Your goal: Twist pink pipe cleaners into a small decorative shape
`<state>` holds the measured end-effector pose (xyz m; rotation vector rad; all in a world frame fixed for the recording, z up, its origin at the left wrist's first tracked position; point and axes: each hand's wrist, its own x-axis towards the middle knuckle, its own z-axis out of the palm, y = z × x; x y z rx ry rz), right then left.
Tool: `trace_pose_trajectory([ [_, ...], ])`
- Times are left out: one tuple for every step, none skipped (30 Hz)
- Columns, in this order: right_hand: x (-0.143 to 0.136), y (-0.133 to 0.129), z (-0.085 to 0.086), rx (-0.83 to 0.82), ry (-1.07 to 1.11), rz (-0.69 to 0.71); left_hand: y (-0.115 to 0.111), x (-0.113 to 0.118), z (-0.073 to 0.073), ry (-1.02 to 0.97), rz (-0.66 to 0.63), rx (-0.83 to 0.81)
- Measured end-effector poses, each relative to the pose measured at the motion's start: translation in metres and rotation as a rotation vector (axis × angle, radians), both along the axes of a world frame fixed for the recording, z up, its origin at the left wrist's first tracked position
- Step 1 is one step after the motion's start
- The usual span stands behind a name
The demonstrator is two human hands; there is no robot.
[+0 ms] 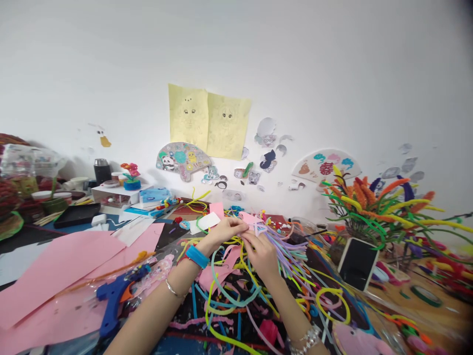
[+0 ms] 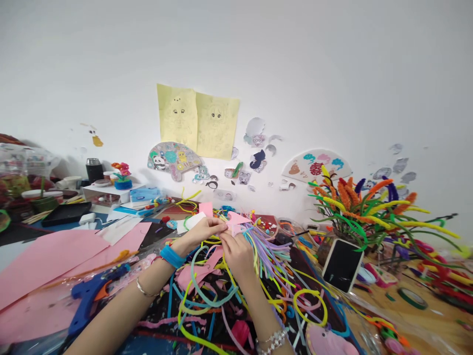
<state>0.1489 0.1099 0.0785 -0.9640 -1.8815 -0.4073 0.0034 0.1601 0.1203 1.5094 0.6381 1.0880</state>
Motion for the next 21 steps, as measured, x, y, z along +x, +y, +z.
trace_pose_trajectory([
  [0.000,0.000,0.000,0.001,0.006,0.003,0.001,0.000,-0.001,-0.017,0.009,-0.008],
  [-0.001,-0.001,0.001,0.001,0.019,0.001,0.003,0.000,-0.001,-0.041,0.021,-0.018],
  [-0.001,-0.001,0.001,0.002,0.039,-0.008,0.004,0.000,-0.002,-0.072,0.034,-0.027],
  [-0.002,-0.001,0.000,0.005,0.066,-0.023,0.006,0.000,-0.002,-0.106,0.046,-0.036],
  [-0.002,-0.001,0.000,0.010,0.098,-0.045,0.007,0.001,-0.002,-0.141,0.055,-0.044],
  [-0.003,-0.001,0.000,0.015,0.132,-0.069,0.008,0.001,-0.002,-0.171,0.060,-0.051],
  [-0.004,-0.001,-0.001,0.021,0.162,-0.091,0.009,0.001,-0.003,-0.196,0.061,-0.056],
  [-0.006,-0.001,-0.001,0.026,0.181,-0.106,0.009,0.002,-0.002,-0.214,0.061,-0.058],
  [-0.007,-0.001,-0.001,0.026,0.189,-0.106,0.009,0.002,-0.002,-0.224,0.059,-0.058],
  [-0.009,-0.002,-0.001,0.022,0.193,-0.093,0.008,0.003,-0.002,-0.227,0.057,-0.057],
  [-0.010,-0.002,0.000,0.016,0.204,-0.074,0.008,0.003,-0.002,-0.224,0.054,-0.054],
  [-0.011,-0.003,0.000,0.010,0.228,-0.055,0.007,0.002,-0.002,-0.216,0.051,-0.051],
  [-0.011,-0.003,0.001,0.006,0.273,-0.042,0.007,0.002,-0.001,-0.205,0.049,-0.046],
  [-0.011,-0.004,0.003,0.003,0.335,-0.040,0.006,0.001,-0.001,-0.192,0.048,-0.041],
  [-0.009,-0.004,0.004,-0.002,0.402,-0.045,0.005,0.001,0.000,-0.180,0.048,-0.034],
  [-0.008,-0.004,0.005,-0.010,0.455,-0.054,0.004,0.000,0.000,-0.167,0.049,-0.026],
  [-0.005,-0.003,0.007,-0.021,0.486,-0.058,0.003,0.000,0.001,-0.155,0.049,-0.019],
  [-0.003,-0.003,0.008,-0.032,0.491,-0.056,0.002,0.000,0.002,-0.142,0.049,-0.012],
  [-0.001,-0.003,0.010,-0.041,0.473,-0.048,0.001,0.001,0.003,-0.129,0.048,-0.006],
  [0.001,-0.002,0.011,-0.043,0.440,-0.035,-0.001,0.001,0.003,-0.114,0.048,-0.002],
  [0.002,-0.002,0.011,-0.038,0.404,-0.021,-0.002,0.001,0.004,-0.099,0.048,0.000],
])
